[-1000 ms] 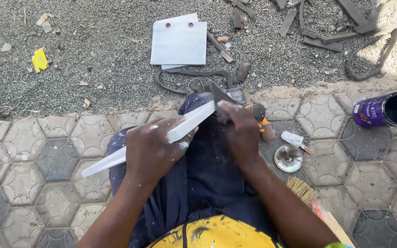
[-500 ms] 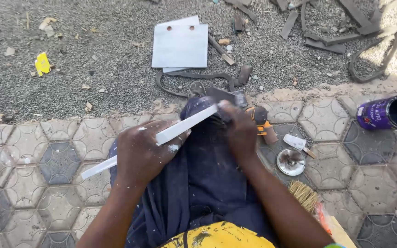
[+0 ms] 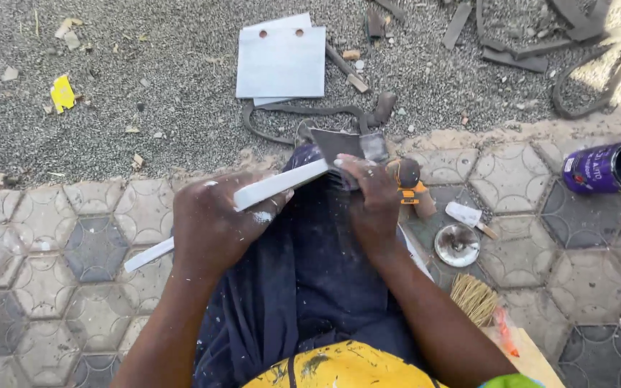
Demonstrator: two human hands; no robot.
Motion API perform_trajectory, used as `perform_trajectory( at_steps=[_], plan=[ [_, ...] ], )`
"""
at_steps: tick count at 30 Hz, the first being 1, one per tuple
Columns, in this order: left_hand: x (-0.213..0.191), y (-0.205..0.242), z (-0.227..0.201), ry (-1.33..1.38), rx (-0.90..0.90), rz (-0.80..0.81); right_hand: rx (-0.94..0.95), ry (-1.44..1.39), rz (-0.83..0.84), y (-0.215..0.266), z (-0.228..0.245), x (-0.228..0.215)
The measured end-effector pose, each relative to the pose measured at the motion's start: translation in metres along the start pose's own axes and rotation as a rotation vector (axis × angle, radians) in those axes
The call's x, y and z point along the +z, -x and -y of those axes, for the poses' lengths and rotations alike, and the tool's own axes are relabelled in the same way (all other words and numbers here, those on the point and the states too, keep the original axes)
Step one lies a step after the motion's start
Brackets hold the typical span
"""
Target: Sanding the edges and surfaces of white furniture panels using a sanding block to prepare them for finishing.
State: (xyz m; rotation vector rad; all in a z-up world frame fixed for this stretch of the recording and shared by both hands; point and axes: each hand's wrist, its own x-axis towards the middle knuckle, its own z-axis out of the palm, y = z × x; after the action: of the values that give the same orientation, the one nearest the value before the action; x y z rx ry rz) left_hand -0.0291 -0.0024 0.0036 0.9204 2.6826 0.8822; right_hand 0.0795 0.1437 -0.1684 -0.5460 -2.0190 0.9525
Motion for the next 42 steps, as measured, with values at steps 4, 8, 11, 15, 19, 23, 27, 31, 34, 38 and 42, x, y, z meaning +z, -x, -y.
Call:
perform_trajectory(
  at_steps=[4, 8, 11, 15, 19, 23, 27, 31, 34, 38, 42],
  plan=[
    [0.001, 0.009, 0.0, 0.034, -0.004, 0.015, 0.12, 0.179, 0.103, 0.025, -0.067, 0.005],
    [-0.003, 0.005, 0.001, 0.014, -0.014, 0.026, -0.001, 0.089, 0.066, 0.011, -0.028, 0.007],
    [-0.002, -0.005, -0.002, 0.031, 0.002, 0.014, -0.032, 0.106, 0.062, 0.008, -0.089, 0.021],
    [-0.002, -0.002, 0.003, 0.082, -0.02, 0.001, -0.048, 0.027, 0.05, -0.009, 0.008, 0.001],
    [0.004, 0.001, 0.007, 0.04, -0.041, 0.029, -0.078, 0.06, 0.039, 0.006, -0.048, 0.012],
    [0.004, -0.003, 0.002, 0.009, 0.031, -0.018, -0.167, 0.135, 0.046, -0.012, 0.032, -0.005],
    [0.006, 0.008, 0.005, 0.009, -0.002, -0.002, -0.159, 0.235, 0.034, 0.0, -0.011, -0.001],
    [0.01, 0.007, 0.007, -0.029, 0.015, -0.023, -0.245, 0.085, 0.021, -0.014, 0.061, -0.018],
    [0.011, -0.002, 0.006, -0.038, 0.064, -0.056, -0.264, 0.019, -0.021, -0.012, 0.016, 0.0],
    [0.013, 0.004, 0.01, -0.053, 0.093, -0.051, -0.246, 0.055, 0.017, -0.023, 0.072, -0.019],
    [0.006, 0.01, -0.001, -0.003, 0.096, -0.086, -0.292, 0.151, -0.082, 0.014, 0.004, 0.014]
  ],
)
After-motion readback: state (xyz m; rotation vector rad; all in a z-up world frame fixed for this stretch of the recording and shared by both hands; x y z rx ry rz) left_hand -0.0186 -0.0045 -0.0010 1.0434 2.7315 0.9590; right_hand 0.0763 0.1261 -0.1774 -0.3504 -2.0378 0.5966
